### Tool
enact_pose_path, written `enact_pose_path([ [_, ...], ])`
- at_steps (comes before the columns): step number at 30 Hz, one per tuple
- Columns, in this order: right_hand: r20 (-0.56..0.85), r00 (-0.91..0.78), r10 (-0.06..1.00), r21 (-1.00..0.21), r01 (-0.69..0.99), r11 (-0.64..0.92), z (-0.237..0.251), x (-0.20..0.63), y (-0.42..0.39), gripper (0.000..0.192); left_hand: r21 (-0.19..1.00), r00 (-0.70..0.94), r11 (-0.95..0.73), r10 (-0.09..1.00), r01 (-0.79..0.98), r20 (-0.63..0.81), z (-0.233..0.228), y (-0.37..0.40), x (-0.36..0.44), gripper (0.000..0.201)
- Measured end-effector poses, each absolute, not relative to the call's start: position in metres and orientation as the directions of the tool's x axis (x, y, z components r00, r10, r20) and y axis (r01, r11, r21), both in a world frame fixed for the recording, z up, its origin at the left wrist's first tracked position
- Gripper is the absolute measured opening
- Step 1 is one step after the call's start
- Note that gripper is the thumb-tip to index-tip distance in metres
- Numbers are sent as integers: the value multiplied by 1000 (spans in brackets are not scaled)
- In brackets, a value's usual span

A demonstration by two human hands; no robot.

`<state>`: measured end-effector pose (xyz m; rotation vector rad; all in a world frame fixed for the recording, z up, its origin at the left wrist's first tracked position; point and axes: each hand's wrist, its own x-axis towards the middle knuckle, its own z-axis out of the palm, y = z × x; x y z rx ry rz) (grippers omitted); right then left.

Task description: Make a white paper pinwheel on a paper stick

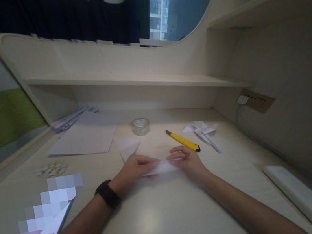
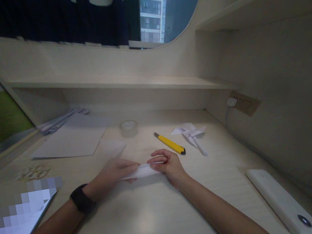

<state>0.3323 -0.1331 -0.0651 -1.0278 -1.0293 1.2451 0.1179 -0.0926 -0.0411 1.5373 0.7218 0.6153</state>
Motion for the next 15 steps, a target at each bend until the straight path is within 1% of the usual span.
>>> enact_pose_path([
  [4,57,40,998,-980,-187,63,-67,332,-132,37,988,644,-68,764,137,-37,-40,-92,119,33],
  [7,79,48,996,-986,-144,85,-68,331,-132,35,957,640,-203,768,209,23,-40,-90,117,31],
  [10,93,56,994,-987,-123,100,-68,330,-133,34,902,679,-362,726,236,114,-40,-88,115,29],
  [12,86,52,995,-987,-129,92,-67,330,-133,35,879,701,-408,702,248,128,-41,-87,114,29],
  [15,68,13,998,-985,-160,69,-64,330,-135,38,861,687,-430,713,272,138,-42,-88,115,32],
])
